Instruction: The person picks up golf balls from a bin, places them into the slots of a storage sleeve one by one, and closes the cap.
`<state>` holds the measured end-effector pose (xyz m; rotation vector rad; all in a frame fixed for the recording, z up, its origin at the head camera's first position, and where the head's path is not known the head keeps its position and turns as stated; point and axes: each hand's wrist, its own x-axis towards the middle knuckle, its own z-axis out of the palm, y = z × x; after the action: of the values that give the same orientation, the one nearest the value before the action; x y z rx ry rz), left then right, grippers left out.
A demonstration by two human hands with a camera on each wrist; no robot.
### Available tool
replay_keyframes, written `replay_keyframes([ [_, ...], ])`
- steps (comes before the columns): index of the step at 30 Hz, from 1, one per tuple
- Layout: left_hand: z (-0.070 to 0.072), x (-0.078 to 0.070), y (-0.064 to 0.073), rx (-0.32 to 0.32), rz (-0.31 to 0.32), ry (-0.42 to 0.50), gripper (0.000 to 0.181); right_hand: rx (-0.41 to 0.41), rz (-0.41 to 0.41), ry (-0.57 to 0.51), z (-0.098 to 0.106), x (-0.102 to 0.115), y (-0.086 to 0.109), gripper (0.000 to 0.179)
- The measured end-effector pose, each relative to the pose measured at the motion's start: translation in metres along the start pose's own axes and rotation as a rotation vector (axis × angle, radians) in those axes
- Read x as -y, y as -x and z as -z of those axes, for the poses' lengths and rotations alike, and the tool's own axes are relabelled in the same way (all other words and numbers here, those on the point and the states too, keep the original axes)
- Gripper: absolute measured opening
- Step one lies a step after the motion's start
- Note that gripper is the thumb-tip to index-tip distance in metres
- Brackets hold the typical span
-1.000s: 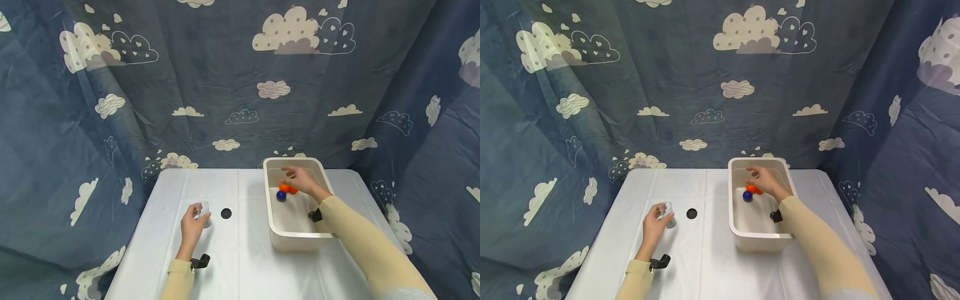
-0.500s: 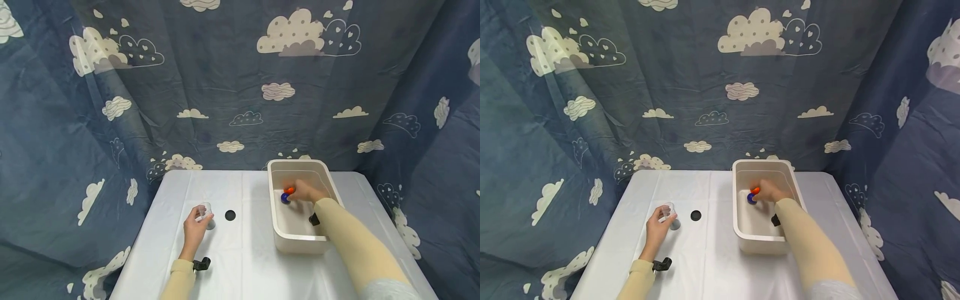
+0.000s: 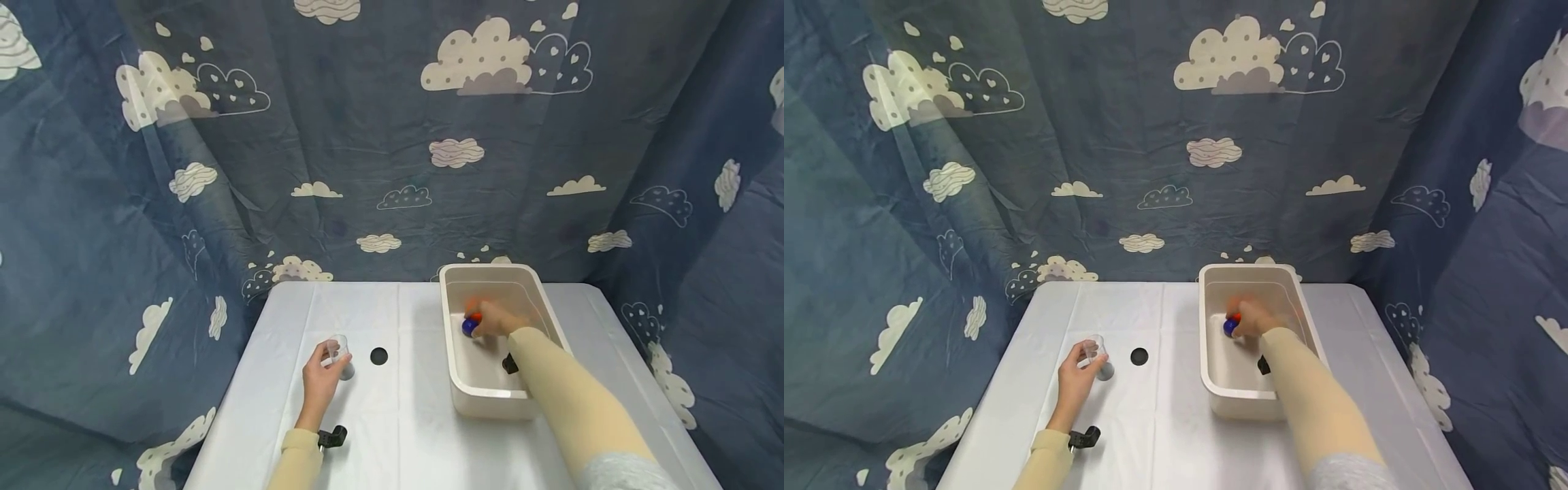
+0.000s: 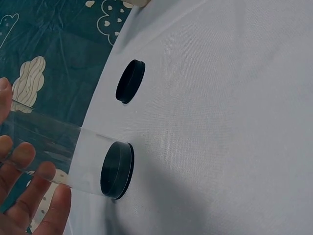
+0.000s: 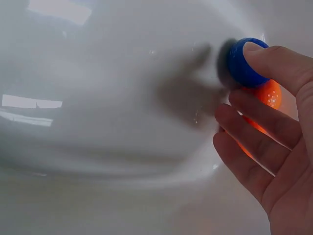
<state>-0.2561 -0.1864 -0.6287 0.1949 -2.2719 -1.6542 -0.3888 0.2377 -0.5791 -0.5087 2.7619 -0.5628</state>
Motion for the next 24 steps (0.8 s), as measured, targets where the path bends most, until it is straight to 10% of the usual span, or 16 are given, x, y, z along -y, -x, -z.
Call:
replay_keyframes([
  [15,0.001,0.003,0.001,0.014,-0.015,0.025,0.042,-0.060,0.032,0.048,-0.018,-0.006,-0.015,0.042],
  [24,0.000,0.008,-0.002,0.014,0.003,0.065,0.047,-0.059,0.016,-0.128,-0.019,-0.010,-0.013,0.041],
])
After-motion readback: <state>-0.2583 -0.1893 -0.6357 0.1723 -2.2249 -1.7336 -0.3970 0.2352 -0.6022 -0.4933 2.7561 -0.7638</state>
